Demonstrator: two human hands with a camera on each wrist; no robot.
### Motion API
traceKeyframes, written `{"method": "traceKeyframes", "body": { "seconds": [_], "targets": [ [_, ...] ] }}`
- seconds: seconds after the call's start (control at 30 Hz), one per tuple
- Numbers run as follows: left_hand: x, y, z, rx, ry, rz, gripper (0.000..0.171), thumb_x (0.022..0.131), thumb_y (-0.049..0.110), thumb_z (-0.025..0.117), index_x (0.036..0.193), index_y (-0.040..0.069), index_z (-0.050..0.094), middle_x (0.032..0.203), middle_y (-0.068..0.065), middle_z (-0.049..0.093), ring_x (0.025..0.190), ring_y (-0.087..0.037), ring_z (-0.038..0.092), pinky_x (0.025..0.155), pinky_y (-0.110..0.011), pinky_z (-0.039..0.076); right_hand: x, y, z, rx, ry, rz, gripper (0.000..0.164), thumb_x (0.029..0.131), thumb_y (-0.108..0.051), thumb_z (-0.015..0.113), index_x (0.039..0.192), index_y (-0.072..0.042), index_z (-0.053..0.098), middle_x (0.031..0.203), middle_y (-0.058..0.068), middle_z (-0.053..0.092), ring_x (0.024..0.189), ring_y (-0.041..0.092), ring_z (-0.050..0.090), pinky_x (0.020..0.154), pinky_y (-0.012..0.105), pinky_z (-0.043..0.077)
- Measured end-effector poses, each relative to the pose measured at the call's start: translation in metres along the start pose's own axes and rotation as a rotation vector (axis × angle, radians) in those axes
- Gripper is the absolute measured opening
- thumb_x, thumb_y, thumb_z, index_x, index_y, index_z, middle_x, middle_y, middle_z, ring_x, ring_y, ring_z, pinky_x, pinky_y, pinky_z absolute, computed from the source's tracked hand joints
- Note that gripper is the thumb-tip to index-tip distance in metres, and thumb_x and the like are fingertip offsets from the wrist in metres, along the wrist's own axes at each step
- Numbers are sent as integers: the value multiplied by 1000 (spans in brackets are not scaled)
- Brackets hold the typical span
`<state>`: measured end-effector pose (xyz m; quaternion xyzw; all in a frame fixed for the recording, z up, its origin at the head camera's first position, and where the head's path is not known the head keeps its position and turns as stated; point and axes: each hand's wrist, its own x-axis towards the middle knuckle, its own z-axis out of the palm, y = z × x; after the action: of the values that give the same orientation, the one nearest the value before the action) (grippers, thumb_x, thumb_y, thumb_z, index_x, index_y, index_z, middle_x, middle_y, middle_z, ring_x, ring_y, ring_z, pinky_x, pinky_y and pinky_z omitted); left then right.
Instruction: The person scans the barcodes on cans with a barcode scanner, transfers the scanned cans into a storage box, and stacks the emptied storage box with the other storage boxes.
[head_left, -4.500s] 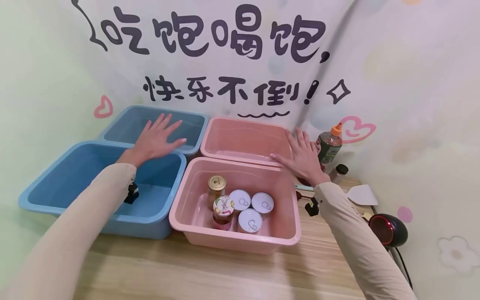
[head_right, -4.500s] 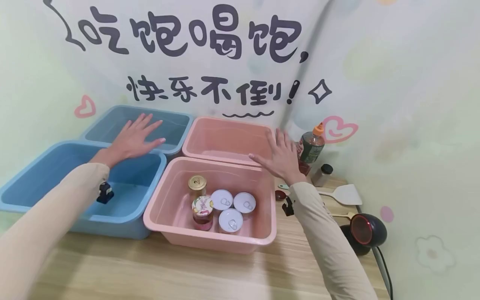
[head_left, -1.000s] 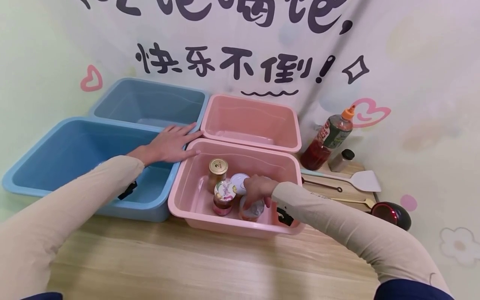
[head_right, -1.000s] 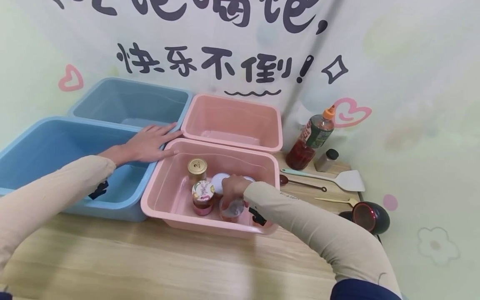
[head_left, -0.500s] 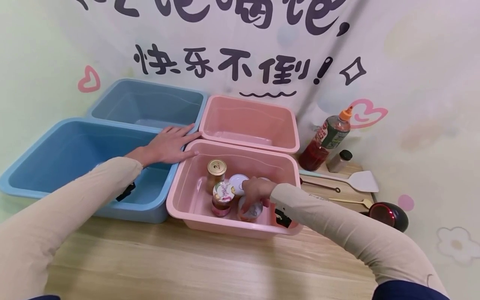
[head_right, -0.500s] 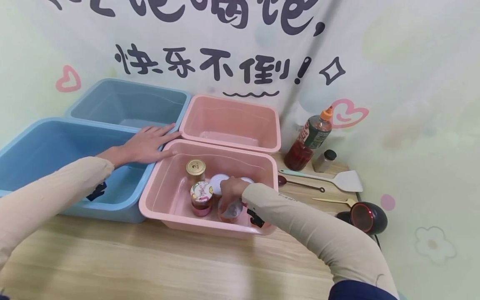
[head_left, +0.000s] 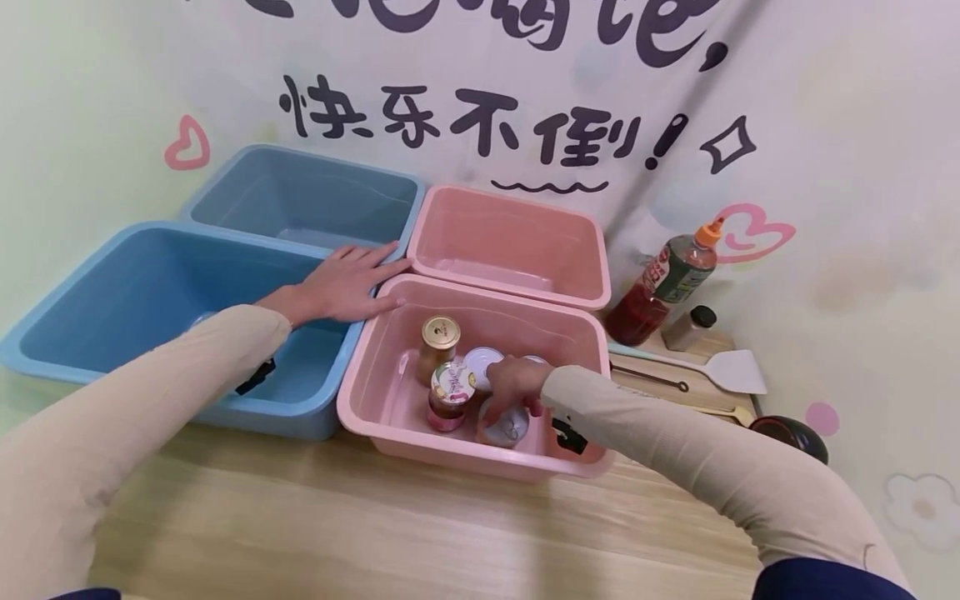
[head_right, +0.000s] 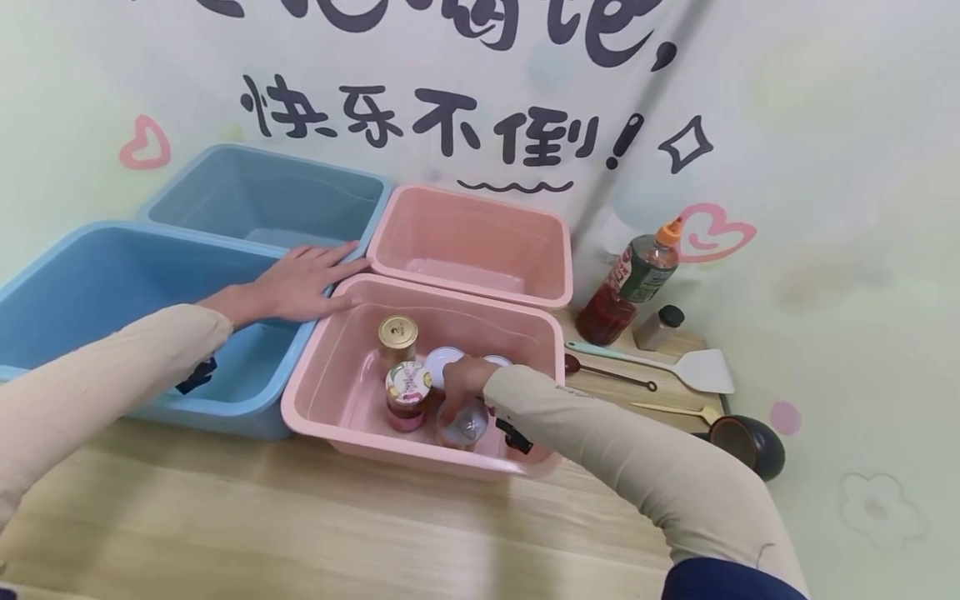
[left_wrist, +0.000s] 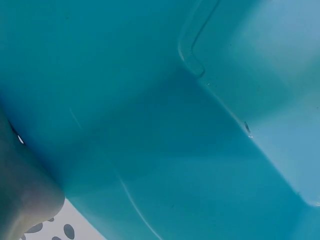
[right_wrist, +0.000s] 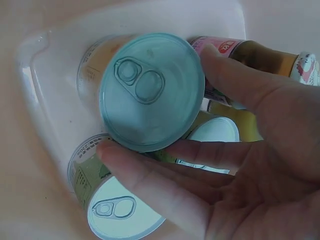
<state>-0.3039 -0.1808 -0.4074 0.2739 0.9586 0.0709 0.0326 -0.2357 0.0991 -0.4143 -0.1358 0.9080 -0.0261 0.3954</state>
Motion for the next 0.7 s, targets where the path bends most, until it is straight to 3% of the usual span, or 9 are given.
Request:
{"method": "traceKeyframes", "body": {
  "seconds": [0.23,0.57,0.7],
  "targets": [
    [4,2,-3,7,-8,3,71,100,53,48,159,19,28,167,-18,20,151,-41,23,119,-63,18,1,3,1,-27,29,-66,44,79,-32,84,102,-4,60,86,10,61,72,35,74,67,46,62],
    [4,1,1,16,13,7,71,99,53,50,158,18,30,166,-18,21,150,-43,25,118,-64,20,1,-1,7,-99,-16,-36,55,78,-44,83,109,-4,62,90,11,60,76,34,75,67,45,62],
    [4,3,-1,11,14,6,71,99,52,50,158,18,30,166,-18,21,150,-44,24,118,-64,19,0,-1,10,-38,-62,-34,55,79,-42,82,111,-2,62,94,13,58,77,35,74,71,52,61]
  ]
}}
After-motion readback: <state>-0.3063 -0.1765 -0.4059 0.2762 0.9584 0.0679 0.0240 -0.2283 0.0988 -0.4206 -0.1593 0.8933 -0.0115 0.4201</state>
